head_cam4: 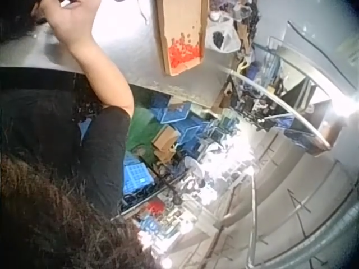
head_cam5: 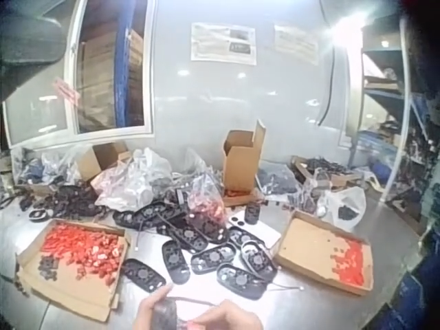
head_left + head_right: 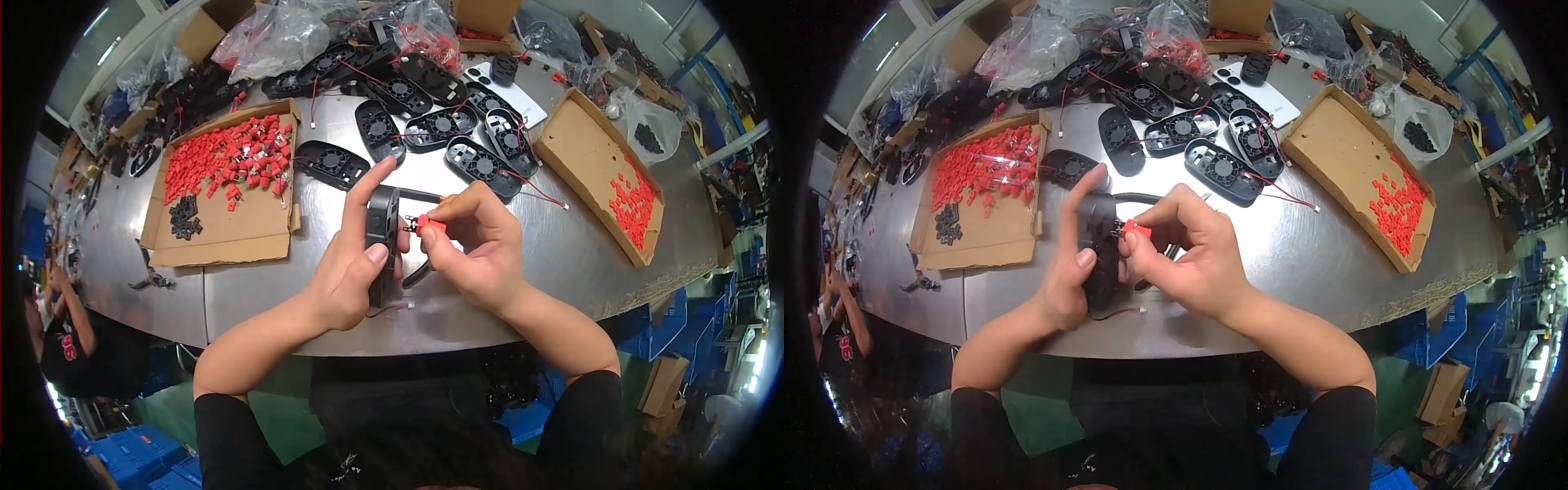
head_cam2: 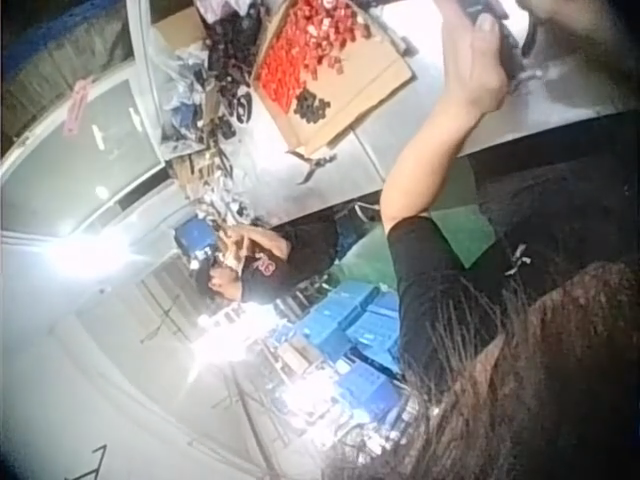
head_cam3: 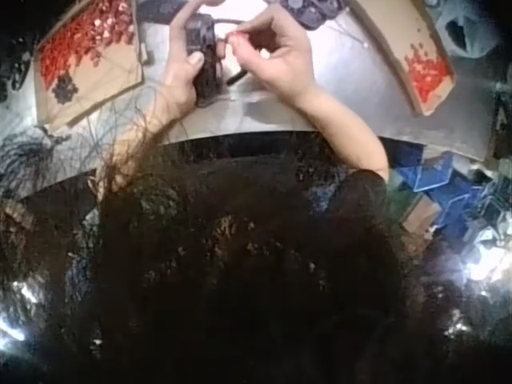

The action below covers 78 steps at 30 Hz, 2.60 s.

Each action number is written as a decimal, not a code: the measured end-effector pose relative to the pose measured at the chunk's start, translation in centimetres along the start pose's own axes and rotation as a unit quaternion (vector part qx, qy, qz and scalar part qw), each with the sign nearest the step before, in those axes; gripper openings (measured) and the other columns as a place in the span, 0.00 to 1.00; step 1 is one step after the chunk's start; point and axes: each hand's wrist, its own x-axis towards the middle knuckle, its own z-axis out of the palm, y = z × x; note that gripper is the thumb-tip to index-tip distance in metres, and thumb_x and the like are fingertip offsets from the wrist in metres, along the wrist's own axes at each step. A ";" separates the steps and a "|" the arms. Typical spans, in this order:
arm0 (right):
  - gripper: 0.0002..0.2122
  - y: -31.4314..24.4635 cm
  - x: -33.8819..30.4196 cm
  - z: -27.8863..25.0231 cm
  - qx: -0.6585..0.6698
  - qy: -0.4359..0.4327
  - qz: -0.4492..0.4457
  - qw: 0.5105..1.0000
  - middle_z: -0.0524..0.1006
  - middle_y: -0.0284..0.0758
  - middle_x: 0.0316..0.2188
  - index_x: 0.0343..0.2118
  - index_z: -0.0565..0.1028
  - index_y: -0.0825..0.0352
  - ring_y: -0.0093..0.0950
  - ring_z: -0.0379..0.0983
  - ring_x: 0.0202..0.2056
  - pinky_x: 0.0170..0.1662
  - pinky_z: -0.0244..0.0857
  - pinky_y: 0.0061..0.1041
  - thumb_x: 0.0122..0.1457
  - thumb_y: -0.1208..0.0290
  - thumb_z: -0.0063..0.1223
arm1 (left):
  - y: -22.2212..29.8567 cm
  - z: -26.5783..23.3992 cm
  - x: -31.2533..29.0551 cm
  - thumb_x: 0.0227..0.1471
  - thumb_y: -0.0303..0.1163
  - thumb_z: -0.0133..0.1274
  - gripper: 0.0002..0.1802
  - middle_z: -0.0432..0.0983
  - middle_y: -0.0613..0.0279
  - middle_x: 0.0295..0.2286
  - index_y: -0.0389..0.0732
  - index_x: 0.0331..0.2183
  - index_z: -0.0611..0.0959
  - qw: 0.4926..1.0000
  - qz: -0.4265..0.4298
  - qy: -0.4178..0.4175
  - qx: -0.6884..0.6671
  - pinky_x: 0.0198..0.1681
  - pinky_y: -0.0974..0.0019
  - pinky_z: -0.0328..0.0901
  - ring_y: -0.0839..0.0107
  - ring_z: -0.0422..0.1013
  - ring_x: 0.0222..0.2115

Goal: The recorder is assembling small electronic and mechanical components onto a plastic frame using pliers.

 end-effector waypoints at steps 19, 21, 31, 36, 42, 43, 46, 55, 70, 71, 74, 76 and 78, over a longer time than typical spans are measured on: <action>0.07 1.9 -0.9 0.9 0.109 -0.026 0.110 0.988 0.78 0.30 0.31 0.38 0.71 0.67 0.15 0.75 0.30 0.32 0.68 0.17 0.63 0.79 0.59 | -0.5 -0.8 0.1 0.59 0.40 0.43 0.45 0.60 0.31 0.61 0.31 0.69 0.45 0.956 0.140 -0.042 0.254 0.48 0.49 0.69 0.38 0.76 0.40; 0.07 2.1 -1.3 0.9 0.124 -0.015 0.089 0.988 0.78 0.29 0.31 0.38 0.72 0.68 0.13 0.75 0.31 0.32 0.68 0.16 0.62 0.78 0.61 | -0.3 -0.5 -0.1 0.58 0.39 0.44 0.45 0.59 0.30 0.62 0.30 0.68 0.46 0.952 0.153 -0.037 0.261 0.49 0.48 0.69 0.35 0.75 0.42; 0.04 2.7 0.7 -0.9 -0.057 -0.026 0.156 0.986 0.78 0.30 0.36 0.38 0.79 0.71 0.14 0.73 0.36 0.36 0.68 0.16 0.62 0.79 0.60 | -0.3 -2.1 1.2 0.61 0.34 0.48 0.39 0.74 0.41 0.39 0.42 0.70 0.56 0.911 0.119 -0.017 0.395 0.39 0.48 0.70 0.42 0.74 0.34; 0.08 1.7 1.9 -2.2 0.027 -0.074 0.304 0.949 0.81 0.33 0.30 0.39 0.79 0.72 0.17 0.76 0.28 0.32 0.71 0.18 0.67 0.71 0.55 | 0.6 -2.3 1.7 0.59 0.35 0.50 0.40 0.74 0.45 0.35 0.48 0.70 0.58 0.898 0.090 -0.033 0.429 0.38 0.48 0.70 0.45 0.74 0.34; 0.12 2.1 2.7 -3.3 0.125 -0.083 0.414 0.898 0.83 0.42 0.35 0.41 0.78 0.75 0.27 0.83 0.34 0.40 0.79 0.23 0.67 0.68 0.53 | -0.6 -1.9 1.3 0.56 0.36 0.55 0.41 0.76 0.42 0.41 0.39 0.68 0.62 0.888 0.063 -0.023 0.454 0.47 0.50 0.68 0.43 0.73 0.41; 0.13 2.1 2.7 -3.2 0.106 -0.086 0.418 0.898 0.82 0.42 0.35 0.41 0.78 0.74 0.26 0.83 0.34 0.40 0.79 0.22 0.67 0.67 0.54 | -0.9 -2.0 1.2 0.54 0.39 0.57 0.40 0.74 0.45 0.38 0.37 0.65 0.65 0.874 0.074 -0.012 0.481 0.44 0.51 0.69 0.46 0.73 0.40; 0.14 2.1 2.4 -3.2 0.050 -0.111 0.420 0.900 0.82 0.40 0.33 0.41 0.78 0.74 0.25 0.82 0.32 0.36 0.78 0.20 0.67 0.64 0.56 | -1.1 -2.1 1.1 0.51 0.42 0.60 0.37 0.73 0.50 0.36 0.36 0.59 0.71 0.858 0.078 -0.006 0.508 0.43 0.52 0.71 0.50 0.73 0.40; 0.16 1.5 3.3 -4.5 -0.344 -0.139 0.043 0.928 0.77 0.42 0.44 0.47 0.78 0.70 0.31 0.76 0.44 0.47 0.71 0.28 0.53 0.77 0.56 | -0.1 -2.8 0.9 0.50 0.40 0.62 0.33 0.73 0.52 0.39 0.38 0.56 0.76 0.851 0.051 -0.048 0.520 0.43 0.54 0.70 0.54 0.71 0.41; 0.18 4.8 2.5 -1.5 -0.449 -0.200 0.040 0.870 0.64 0.42 0.68 0.36 0.80 0.64 0.52 0.47 0.72 0.71 0.34 0.59 0.43 0.63 0.74 | 0.6 -4.0 0.6 0.40 0.30 0.68 0.37 0.72 0.56 0.39 0.41 0.55 0.78 0.887 0.014 -0.042 0.460 0.42 0.57 0.66 0.56 0.69 0.39; 0.18 4.6 2.6 -1.5 -0.447 -0.212 0.044 0.868 0.64 0.42 0.68 0.36 0.80 0.64 0.52 0.47 0.72 0.71 0.34 0.59 0.43 0.63 0.74 | 0.4 -3.9 0.7 0.40 0.30 0.68 0.37 0.72 0.56 0.38 0.41 0.55 0.78 0.880 0.004 -0.046 0.472 0.41 0.57 0.66 0.57 0.69 0.39; 0.16 4.7 2.8 -1.5 -0.439 -0.226 0.081 0.866 0.66 0.43 0.68 0.35 0.80 0.63 0.50 0.48 0.72 0.71 0.31 0.57 0.46 0.61 0.71 | 0.3 -4.1 0.7 0.40 0.30 0.68 0.36 0.72 0.56 0.38 0.41 0.55 0.78 0.883 -0.017 -0.042 0.468 0.40 0.57 0.66 0.58 0.69 0.38; 0.15 4.8 2.9 -1.3 -0.436 -0.237 0.082 0.864 0.66 0.43 0.68 0.34 0.80 0.63 0.50 0.48 0.72 0.71 0.32 0.57 0.46 0.61 0.70 | 0.3 -4.0 0.4 0.40 0.30 0.69 0.36 0.71 0.56 0.37 0.41 0.54 0.78 0.888 -0.029 -0.036 0.457 0.39 0.57 0.66 0.58 0.69 0.38; 0.15 4.8 2.9 -1.2 -0.443 -0.238 0.083 0.860 0.66 0.43 0.68 0.33 0.80 0.63 0.50 0.49 0.72 0.71 0.32 0.56 0.47 0.60 0.70 | 0.1 -3.8 0.4 0.40 0.31 0.70 0.38 0.71 0.56 0.37 0.42 0.55 0.77 0.889 -0.046 -0.037 0.454 0.37 0.58 0.66 0.58 0.68 0.37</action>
